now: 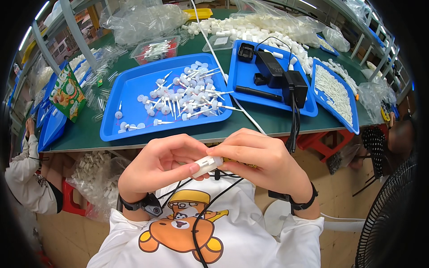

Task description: The person sits at a factory workbench and assembles small white plastic components by hand. They repeatedly pick up a cylindrical piece and a rod-like piece from a blue tray, insert the rod into the cylinder, and place the assembled unit back into the tray. The process is repetitive and involves handling multiple identical units.

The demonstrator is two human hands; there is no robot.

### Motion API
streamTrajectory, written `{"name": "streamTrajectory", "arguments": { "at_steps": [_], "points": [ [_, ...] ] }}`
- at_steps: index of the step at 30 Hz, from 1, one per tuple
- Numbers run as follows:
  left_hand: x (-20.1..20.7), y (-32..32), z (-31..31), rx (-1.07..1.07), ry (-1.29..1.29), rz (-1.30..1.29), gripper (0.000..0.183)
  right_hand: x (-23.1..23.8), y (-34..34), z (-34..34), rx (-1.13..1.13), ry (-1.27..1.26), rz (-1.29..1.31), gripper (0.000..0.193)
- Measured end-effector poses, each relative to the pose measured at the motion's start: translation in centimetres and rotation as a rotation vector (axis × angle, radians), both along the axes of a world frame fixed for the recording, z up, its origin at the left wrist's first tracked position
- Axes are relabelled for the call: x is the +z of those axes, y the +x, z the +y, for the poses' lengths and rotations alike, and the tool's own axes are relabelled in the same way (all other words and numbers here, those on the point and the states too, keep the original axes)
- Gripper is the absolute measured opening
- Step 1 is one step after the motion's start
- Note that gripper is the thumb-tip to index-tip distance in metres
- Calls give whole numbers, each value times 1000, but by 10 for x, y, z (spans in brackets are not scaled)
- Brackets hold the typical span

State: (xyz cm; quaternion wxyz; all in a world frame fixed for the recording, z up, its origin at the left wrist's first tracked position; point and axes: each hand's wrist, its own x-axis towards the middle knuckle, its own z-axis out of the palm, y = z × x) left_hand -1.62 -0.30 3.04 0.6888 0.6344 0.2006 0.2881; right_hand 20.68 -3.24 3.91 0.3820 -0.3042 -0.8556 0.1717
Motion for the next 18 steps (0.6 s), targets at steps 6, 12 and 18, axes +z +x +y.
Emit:
{"name": "streamTrajectory", "arguments": {
  "at_steps": [6, 12, 18],
  "points": [
    [-4, -3, 4, -72, 24, 15, 24, 0, 6, 1, 52, -49, -4, 32],
    [-1, -2, 1, 8, 27, 33, 20, -1, 2, 0, 22, 10, -26, 33],
    [-2, 1, 0, 75, 101, 69, 24, -2, 0, 0, -7, -4, -21, 34]
  ]
}}
